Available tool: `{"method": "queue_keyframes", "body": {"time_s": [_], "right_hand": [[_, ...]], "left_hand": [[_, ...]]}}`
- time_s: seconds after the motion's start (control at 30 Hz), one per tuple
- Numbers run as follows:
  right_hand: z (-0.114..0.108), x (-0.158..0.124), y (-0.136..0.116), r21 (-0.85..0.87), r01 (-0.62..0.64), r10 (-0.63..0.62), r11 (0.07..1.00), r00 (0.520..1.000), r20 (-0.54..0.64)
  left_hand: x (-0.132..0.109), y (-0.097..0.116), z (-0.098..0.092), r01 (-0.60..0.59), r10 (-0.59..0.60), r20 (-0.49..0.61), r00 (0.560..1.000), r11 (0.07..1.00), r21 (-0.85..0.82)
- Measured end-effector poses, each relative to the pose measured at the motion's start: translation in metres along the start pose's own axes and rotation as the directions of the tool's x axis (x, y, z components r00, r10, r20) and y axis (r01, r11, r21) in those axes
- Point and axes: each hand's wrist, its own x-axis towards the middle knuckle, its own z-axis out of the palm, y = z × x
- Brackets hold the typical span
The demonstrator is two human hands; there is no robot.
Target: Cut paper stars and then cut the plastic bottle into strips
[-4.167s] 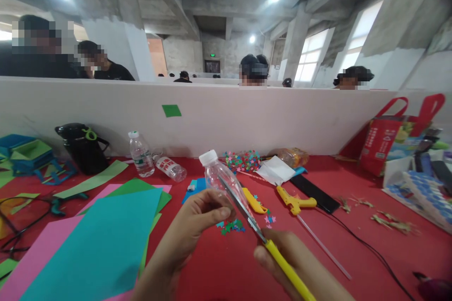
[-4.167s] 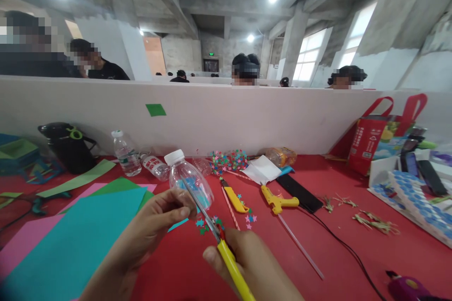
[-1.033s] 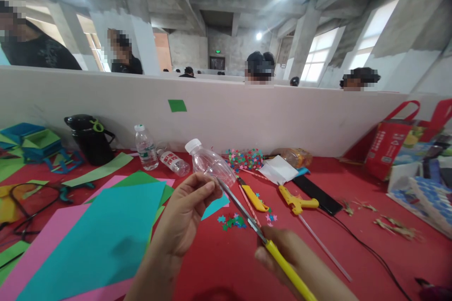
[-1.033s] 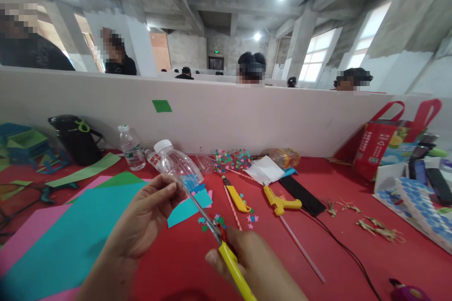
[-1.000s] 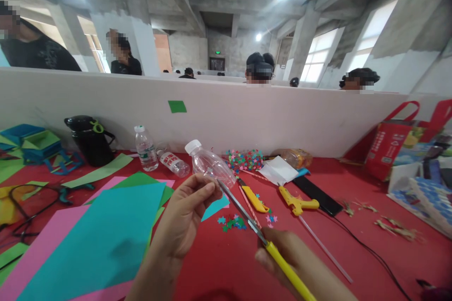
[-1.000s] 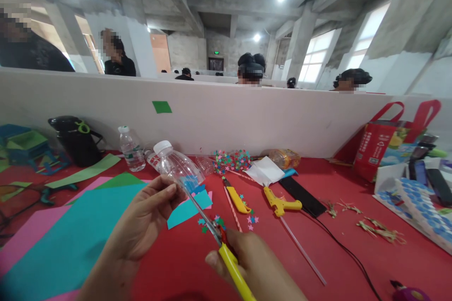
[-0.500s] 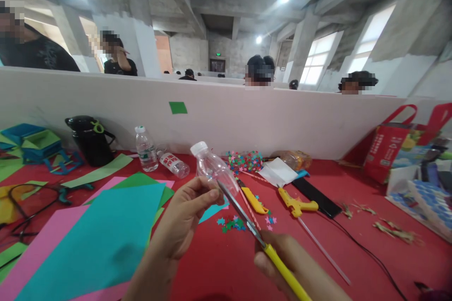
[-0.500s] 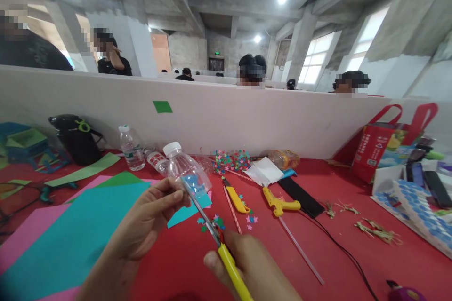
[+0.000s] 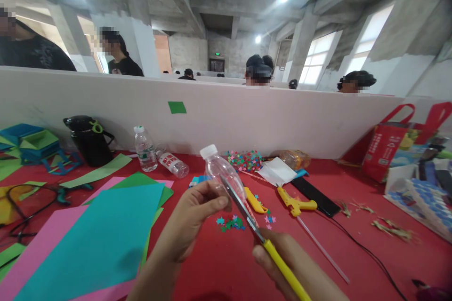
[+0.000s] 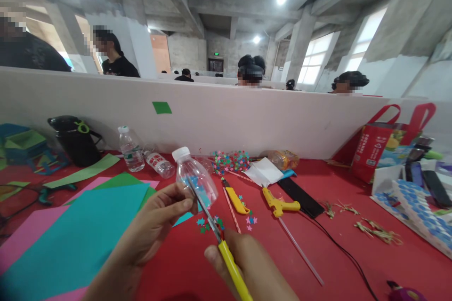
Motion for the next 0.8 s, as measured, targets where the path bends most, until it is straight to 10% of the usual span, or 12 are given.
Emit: {"method": "queue_keyframes", "body": {"time_s": [0.8], "right_hand": [[0.0011,0.0084,0.001,0.084,-0.003,0.002,0.996,1.0,0.008]], "left_hand": [[-0.0021,-0.0003,0.0107,0.061,-0.061,-0.006,0.998,0.989,0.135]]}}
